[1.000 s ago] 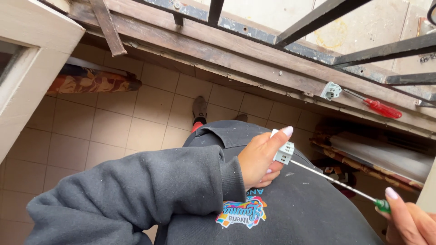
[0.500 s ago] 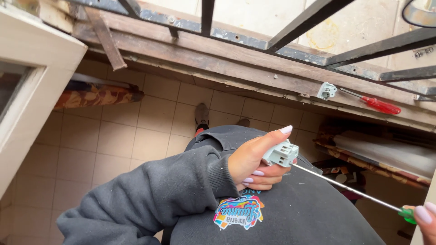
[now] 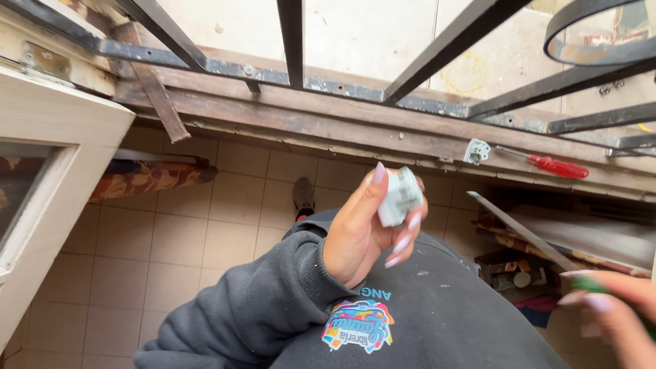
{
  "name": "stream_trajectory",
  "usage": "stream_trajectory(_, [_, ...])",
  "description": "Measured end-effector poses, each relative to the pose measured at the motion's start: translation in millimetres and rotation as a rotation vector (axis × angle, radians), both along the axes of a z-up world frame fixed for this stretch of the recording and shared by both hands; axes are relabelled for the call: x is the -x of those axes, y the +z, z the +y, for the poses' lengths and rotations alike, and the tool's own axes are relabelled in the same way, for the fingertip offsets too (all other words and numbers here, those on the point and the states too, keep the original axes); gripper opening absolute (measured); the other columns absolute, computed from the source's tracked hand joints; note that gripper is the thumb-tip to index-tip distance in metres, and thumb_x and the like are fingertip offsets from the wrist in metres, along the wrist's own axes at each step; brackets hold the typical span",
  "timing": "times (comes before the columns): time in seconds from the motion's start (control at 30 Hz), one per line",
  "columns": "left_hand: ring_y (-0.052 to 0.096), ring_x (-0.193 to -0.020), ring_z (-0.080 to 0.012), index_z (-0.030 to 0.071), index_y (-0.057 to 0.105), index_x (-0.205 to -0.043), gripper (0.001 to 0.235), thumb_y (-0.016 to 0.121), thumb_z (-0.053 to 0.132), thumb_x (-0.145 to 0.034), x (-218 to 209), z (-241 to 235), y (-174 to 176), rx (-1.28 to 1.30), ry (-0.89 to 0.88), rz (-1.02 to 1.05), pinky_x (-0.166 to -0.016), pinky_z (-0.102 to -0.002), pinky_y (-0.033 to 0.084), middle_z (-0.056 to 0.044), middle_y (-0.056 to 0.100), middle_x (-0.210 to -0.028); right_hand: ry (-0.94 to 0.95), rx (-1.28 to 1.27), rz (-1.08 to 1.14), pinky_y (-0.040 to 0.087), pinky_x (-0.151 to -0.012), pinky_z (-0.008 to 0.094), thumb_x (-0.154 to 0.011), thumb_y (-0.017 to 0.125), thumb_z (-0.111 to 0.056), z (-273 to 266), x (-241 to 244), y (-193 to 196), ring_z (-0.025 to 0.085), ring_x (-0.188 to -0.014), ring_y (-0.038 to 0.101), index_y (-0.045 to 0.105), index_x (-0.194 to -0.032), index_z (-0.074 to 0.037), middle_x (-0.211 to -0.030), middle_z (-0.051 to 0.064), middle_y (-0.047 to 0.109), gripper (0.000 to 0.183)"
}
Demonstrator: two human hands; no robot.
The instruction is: Adjusting screws on an electrical switch component using a screwdriver
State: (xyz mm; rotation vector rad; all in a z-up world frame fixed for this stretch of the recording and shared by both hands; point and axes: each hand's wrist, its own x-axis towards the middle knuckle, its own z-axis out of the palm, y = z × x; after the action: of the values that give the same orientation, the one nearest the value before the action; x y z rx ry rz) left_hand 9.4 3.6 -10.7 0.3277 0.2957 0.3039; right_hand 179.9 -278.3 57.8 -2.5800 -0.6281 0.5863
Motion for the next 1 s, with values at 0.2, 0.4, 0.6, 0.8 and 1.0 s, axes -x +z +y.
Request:
stream_trajectory(0.2, [0.068, -0.111, -0.0317, 0.007, 0.052, -0.11, 0.023, 0.053, 0.03, -0.108, -16.0, -3.7, 4.7, -0.087, 0.254, 0.084, -0.086, -0.038, 0.055, -0.021, 0.068, -0.119, -0.021, -0.249, 0.346, 0.053, -0.053, 0.031, -0.096, 0.061, -0.006, 45.7, 34.0, -4.7, 0.025, -0.044, 0.062, 0.081, -0.092, 0.008, -0.058, 0.02, 0.078, 0.025])
stream_trajectory(0.4, [0.063, -0.118, -0.033, 0.008, 0.048, -0.109, 0.022, 0.046, 0.031, -0.111, -15.6, -2.1, 9.9, -0.133, 0.267, 0.018, -0.095, -0.037, 0.052, -0.025, 0.065, -0.122, 0.022, -0.118, 0.354, 0.034, -0.031, 0.028, -0.092, 0.065, -0.013, 47.1, 26.1, -0.9, 0.019, -0.028, 0.043, 0.091, -0.093, -0.004, -0.044, 0.013, 0.067, 0.028])
stream_trajectory(0.6, [0.062, -0.121, -0.0377, 0.008, 0.046, -0.115, 0.023, 0.046, 0.03, -0.111, -12.0, -0.4, 8.6, -0.234, 0.259, 0.004, -0.097, -0.038, 0.05, -0.025, 0.064, -0.123, 0.009, -0.158, 0.381, 0.033, -0.024, 0.029, -0.089, 0.066, -0.011, 52.9, 21.4, 15.1, 0.017, -0.025, 0.04, 0.093, -0.087, -0.002, -0.037, 0.015, 0.064, 0.029])
stream_trajectory(0.8, [0.061, -0.12, -0.0387, 0.008, 0.046, -0.12, 0.022, 0.046, 0.03, -0.112, -10.1, 2.6, 5.3, -0.279, 0.274, -0.026, -0.096, -0.039, 0.049, -0.028, 0.062, -0.123, 0.119, -0.041, 0.28, 0.039, -0.021, 0.027, -0.087, 0.067, -0.024, 58.8, 12.7, 26.8, 0.016, -0.019, 0.044, 0.097, -0.085, -0.017, -0.035, 0.006, 0.071, 0.031])
stream_trajectory(1.0, [0.062, -0.118, -0.0382, 0.008, 0.045, -0.119, 0.024, 0.048, 0.03, -0.111, -10.2, 3.6, 5.4, -0.317, 0.281, -0.023, -0.096, -0.038, 0.049, -0.029, 0.063, -0.121, -0.022, 0.112, 0.298, 0.032, -0.026, 0.032, -0.087, 0.073, -0.025, 55.8, 9.3, 29.7, 0.02, -0.026, 0.041, 0.104, -0.084, -0.015, -0.038, 0.011, 0.067, 0.032])
